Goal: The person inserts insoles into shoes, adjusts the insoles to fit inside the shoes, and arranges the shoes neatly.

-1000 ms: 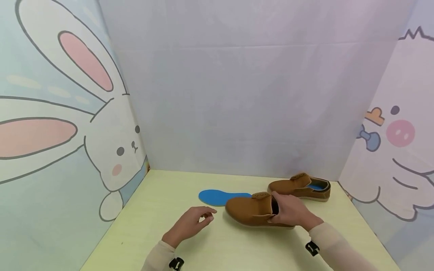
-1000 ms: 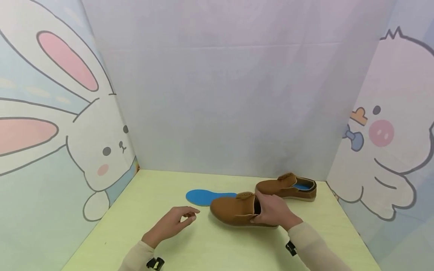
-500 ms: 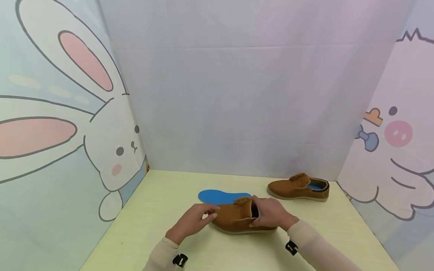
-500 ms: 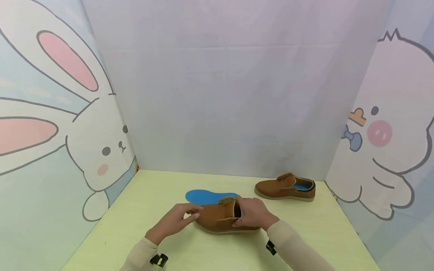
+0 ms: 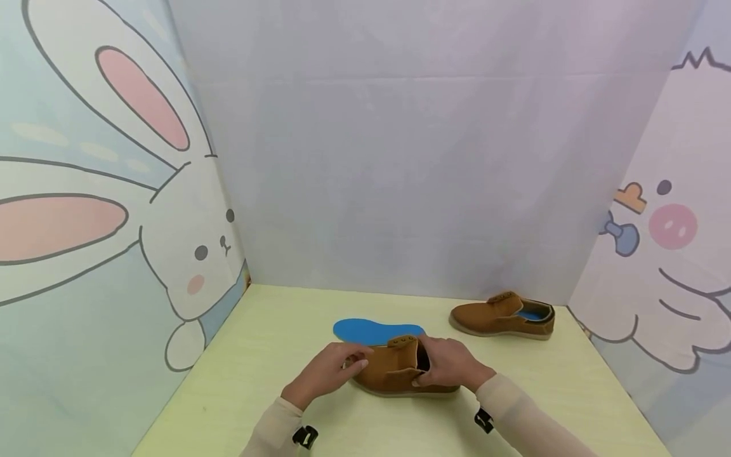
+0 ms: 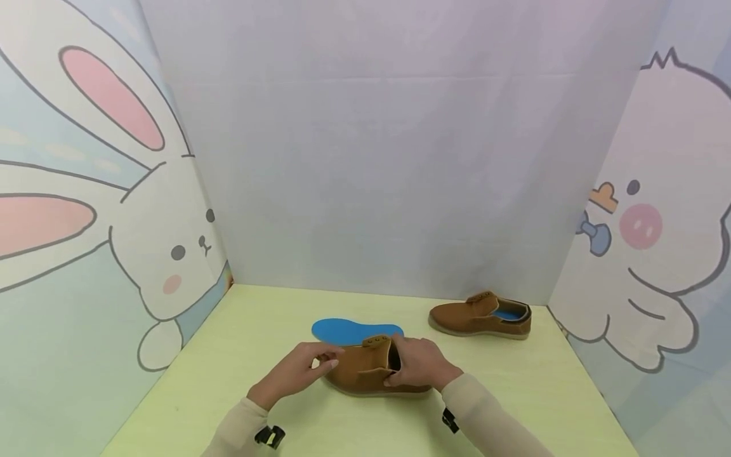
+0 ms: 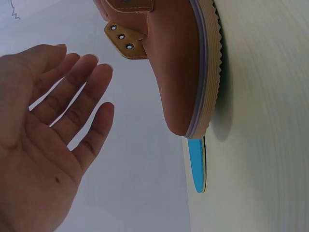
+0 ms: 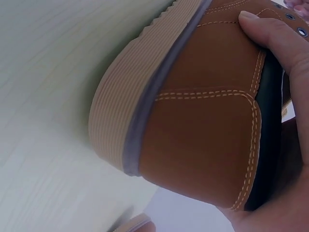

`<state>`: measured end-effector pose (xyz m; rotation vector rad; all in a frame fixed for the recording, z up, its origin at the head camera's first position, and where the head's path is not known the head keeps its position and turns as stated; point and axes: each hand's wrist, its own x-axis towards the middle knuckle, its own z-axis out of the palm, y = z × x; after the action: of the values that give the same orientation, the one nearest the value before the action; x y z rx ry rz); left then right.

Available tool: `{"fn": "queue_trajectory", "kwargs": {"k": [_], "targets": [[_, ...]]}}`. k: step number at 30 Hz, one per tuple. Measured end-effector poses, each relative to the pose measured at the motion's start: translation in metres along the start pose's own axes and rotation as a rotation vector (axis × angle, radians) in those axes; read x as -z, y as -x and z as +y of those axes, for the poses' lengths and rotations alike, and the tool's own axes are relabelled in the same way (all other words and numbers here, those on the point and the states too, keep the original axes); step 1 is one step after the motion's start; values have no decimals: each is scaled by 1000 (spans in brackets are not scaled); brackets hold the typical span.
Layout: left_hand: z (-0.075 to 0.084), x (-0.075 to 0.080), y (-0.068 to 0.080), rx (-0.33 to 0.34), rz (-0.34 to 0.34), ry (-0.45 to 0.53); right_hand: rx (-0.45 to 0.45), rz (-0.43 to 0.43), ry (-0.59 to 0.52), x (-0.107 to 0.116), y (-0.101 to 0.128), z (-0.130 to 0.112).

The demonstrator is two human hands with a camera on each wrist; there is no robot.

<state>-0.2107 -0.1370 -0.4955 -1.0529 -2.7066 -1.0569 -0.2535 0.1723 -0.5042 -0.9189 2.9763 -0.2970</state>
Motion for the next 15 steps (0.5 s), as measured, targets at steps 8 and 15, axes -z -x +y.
{"fn": "queue_trajectory", "kwargs": {"k": [8,15], "targets": [[17,-7,-22,-5,-10,-38,-34,-27,-25,7,11,3],[40,-32,-54,90,126,-166,-99,-19,-54,9,29,23]]}}
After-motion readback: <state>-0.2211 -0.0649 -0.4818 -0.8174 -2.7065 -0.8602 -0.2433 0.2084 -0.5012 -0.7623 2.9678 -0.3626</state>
